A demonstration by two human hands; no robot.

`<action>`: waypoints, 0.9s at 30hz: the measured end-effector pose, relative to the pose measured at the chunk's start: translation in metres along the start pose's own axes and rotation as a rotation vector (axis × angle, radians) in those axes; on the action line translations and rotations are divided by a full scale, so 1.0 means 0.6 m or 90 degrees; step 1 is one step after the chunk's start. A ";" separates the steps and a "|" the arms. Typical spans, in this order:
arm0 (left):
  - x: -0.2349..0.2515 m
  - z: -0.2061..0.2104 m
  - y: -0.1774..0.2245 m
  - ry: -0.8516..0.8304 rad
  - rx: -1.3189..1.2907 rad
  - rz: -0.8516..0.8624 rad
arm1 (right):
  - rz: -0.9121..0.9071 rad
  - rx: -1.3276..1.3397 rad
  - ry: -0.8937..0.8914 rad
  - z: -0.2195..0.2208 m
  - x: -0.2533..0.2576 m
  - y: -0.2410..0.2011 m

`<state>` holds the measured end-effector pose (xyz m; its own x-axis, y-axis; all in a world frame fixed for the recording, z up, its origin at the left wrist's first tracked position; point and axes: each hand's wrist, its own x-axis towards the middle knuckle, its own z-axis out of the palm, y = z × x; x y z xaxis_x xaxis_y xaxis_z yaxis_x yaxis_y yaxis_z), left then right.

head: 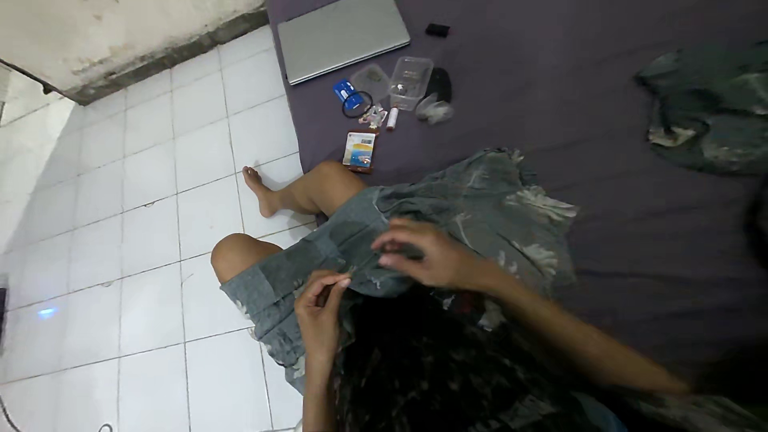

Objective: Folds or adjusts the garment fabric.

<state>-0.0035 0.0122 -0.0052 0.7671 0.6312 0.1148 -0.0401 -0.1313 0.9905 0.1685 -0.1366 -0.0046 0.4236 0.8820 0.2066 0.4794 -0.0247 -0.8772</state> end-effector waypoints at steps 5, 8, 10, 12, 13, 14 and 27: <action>-0.002 -0.002 -0.007 0.000 0.031 0.026 | -0.077 0.097 0.002 0.049 0.009 0.002; -0.002 -0.004 -0.012 -0.035 0.061 0.029 | -0.064 0.110 0.029 0.041 0.004 0.006; 0.000 -0.006 -0.011 -0.076 0.108 0.030 | -0.037 0.112 0.013 0.026 -0.002 0.008; 0.002 -0.008 -0.009 -0.108 0.136 0.033 | -0.021 0.116 -0.013 0.010 -0.009 0.014; 0.002 -0.008 -0.008 -0.118 0.139 0.031 | -0.021 0.116 -0.026 0.004 -0.011 0.017; 0.002 -0.007 -0.007 -0.125 0.139 0.029 | -0.023 0.110 -0.039 -0.001 -0.014 0.019; -0.001 -0.005 -0.006 -0.077 0.056 0.023 | -0.044 0.039 -0.026 -0.002 -0.021 0.006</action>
<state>-0.0058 0.0146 -0.0085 0.8382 0.5283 0.1353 -0.0172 -0.2224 0.9748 0.1661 -0.1486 -0.0100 0.3588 0.8992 0.2503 0.4582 0.0639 -0.8866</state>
